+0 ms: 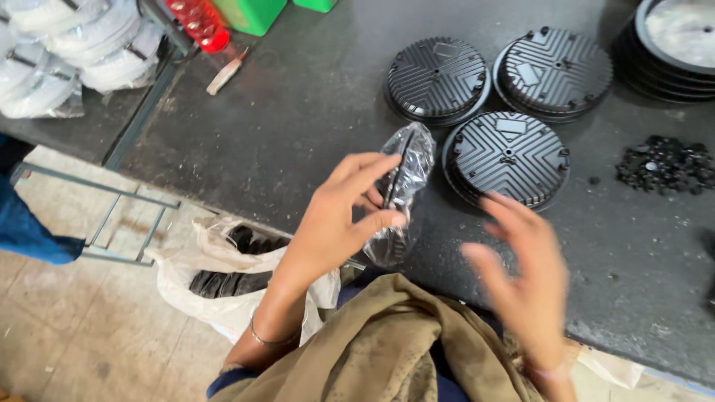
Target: The person unwraps plastic film from a black round lamp base, places a white foam disc inside the housing, wipes the rim with a blue cloth, and presses a black patterned lid onto the base. They repeat this assembly cycle on multiple bases, stacking finished ones on the workbench.
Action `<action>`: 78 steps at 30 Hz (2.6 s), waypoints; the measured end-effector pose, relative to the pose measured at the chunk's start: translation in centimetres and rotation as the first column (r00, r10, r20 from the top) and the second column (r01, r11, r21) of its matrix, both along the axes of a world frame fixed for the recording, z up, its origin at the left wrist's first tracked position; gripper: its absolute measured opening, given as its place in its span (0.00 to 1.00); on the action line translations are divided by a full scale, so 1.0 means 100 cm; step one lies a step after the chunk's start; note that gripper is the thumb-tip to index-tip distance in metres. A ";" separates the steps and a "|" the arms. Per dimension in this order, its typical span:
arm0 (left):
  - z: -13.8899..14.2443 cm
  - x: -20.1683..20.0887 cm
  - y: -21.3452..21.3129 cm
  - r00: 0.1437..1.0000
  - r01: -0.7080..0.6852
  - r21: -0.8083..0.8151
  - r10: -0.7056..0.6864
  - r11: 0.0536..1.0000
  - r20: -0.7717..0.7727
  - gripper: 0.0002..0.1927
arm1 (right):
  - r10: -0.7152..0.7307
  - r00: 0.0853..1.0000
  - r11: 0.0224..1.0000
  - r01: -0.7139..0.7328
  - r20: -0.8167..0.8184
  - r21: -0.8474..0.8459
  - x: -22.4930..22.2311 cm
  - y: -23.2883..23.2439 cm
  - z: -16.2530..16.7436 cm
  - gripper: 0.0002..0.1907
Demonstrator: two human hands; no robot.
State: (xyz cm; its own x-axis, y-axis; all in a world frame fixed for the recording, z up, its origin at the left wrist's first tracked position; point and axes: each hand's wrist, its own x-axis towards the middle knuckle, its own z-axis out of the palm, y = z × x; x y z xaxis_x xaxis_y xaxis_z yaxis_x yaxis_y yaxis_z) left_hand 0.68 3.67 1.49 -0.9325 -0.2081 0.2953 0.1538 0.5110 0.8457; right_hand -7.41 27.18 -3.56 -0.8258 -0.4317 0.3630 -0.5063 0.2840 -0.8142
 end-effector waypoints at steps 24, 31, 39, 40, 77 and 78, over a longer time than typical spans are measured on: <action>0.008 -0.012 -0.006 0.974 -0.165 -0.197 0.127 0.966 -0.190 0.07 | 0.048 0.987 0.996 -0.058 -0.152 -0.066 -0.013 -0.077 0.033 0.06; -0.028 -0.008 -0.035 0.904 -0.333 0.083 0.343 0.939 -0.255 0.05 | 0.303 0.890 0.806 -0.048 0.341 -0.590 -0.031 -0.067 -0.019 0.03; -0.045 -0.033 -0.060 0.871 -0.170 0.483 0.360 0.859 -0.334 0.02 | 0.272 0.924 0.880 -0.125 0.270 -0.458 -0.029 -0.085 -0.052 0.04; -0.043 -0.033 -0.064 0.879 -0.147 0.460 0.329 0.876 -0.345 0.02 | 0.196 0.969 0.908 -0.120 0.153 -0.402 -0.029 -0.083 -0.045 0.03; -0.192 -0.055 -0.161 0.834 -0.514 0.023 0.494 0.857 0.245 0.21 | 0.015 0.788 0.964 -0.176 0.616 0.201 -0.044 -0.074 -0.102 0.16; -0.197 -0.062 -0.164 0.857 -0.481 0.065 0.453 0.874 0.246 0.20 | 0.062 0.784 0.971 -0.191 0.617 0.144 -0.046 -0.076 -0.109 0.15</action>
